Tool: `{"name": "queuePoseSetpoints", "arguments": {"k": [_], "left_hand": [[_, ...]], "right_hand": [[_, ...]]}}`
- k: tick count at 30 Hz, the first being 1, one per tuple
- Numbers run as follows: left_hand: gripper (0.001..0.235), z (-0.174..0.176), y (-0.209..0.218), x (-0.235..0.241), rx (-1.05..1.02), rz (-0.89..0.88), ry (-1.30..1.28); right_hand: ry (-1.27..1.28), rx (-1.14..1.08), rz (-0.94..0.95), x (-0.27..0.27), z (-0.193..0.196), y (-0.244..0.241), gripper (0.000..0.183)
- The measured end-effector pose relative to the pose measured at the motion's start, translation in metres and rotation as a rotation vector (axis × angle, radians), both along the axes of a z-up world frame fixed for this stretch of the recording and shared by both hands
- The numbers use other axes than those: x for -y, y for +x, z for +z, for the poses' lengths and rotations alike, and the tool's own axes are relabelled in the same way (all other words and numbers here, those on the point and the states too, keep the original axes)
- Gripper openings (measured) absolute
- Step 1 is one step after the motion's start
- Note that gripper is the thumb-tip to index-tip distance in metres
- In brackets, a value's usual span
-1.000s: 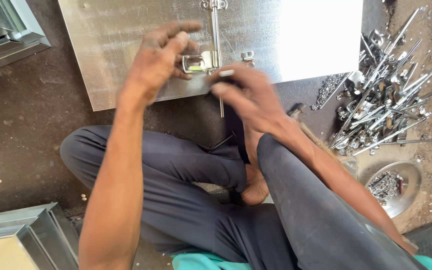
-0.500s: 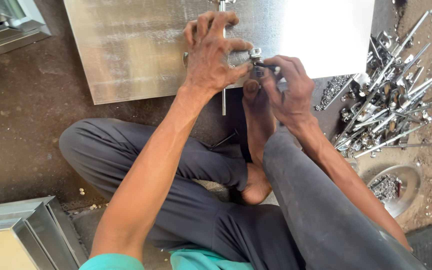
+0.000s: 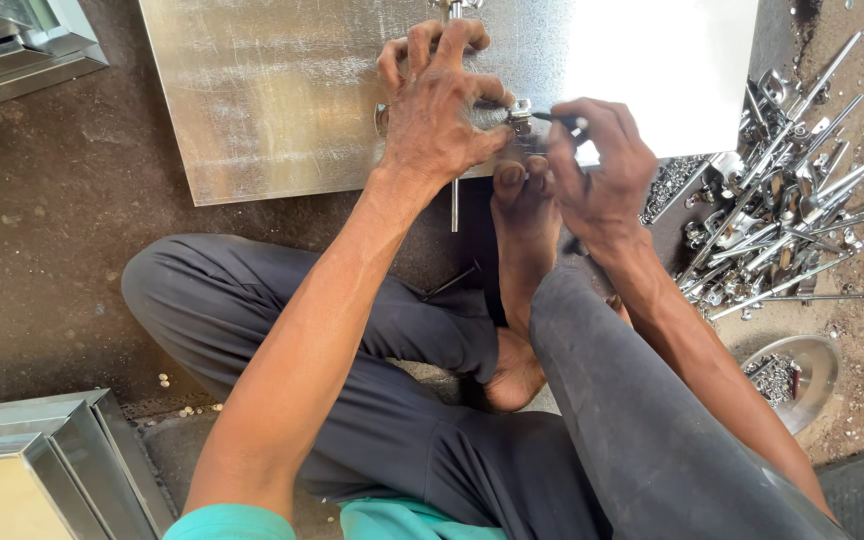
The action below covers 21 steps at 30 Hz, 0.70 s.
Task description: The person attaches metal latches to rectangular metal trays using a hammer and manual manipulation while sitting on the floor.
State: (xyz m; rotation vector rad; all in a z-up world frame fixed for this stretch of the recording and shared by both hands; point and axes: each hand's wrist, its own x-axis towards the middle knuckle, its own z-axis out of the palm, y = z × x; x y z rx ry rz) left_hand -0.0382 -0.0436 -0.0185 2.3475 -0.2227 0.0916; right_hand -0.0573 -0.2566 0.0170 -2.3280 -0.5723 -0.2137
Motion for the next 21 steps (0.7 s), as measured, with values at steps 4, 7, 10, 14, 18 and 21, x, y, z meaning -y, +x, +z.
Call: {"name": "queuePoseSetpoints", "arguments": {"k": [4,7,10,14,18,21], "left_hand": [[0.024,0.000,0.000,0.001,0.027,0.003,0.018],[0.023,0.002,0.000,0.001,0.025,0.003,0.023],[0.023,0.011,0.002,0.000,0.025,-0.007,0.072],[0.078,0.019,0.000,-0.010,0.096,-0.009,0.083],[0.100,-0.003,0.002,0.002,-0.235,0.122,0.352],[0.079,-0.022,0.014,0.010,-0.068,0.065,0.645]], "right_hand": [[-0.043,-0.027,0.041,-0.012,0.002,0.006,0.013],[-0.039,-0.045,0.056,-0.014,0.006,0.011,0.013],[-0.035,-0.056,0.089,-0.006,0.001,0.012,0.016],[-0.065,-0.130,-0.059,0.037,-0.002,-0.013,0.031],[-0.314,-0.144,0.081,0.076,-0.002,-0.044,0.035],[-0.393,-0.220,0.109,0.072,-0.003,-0.048,0.035]]}}
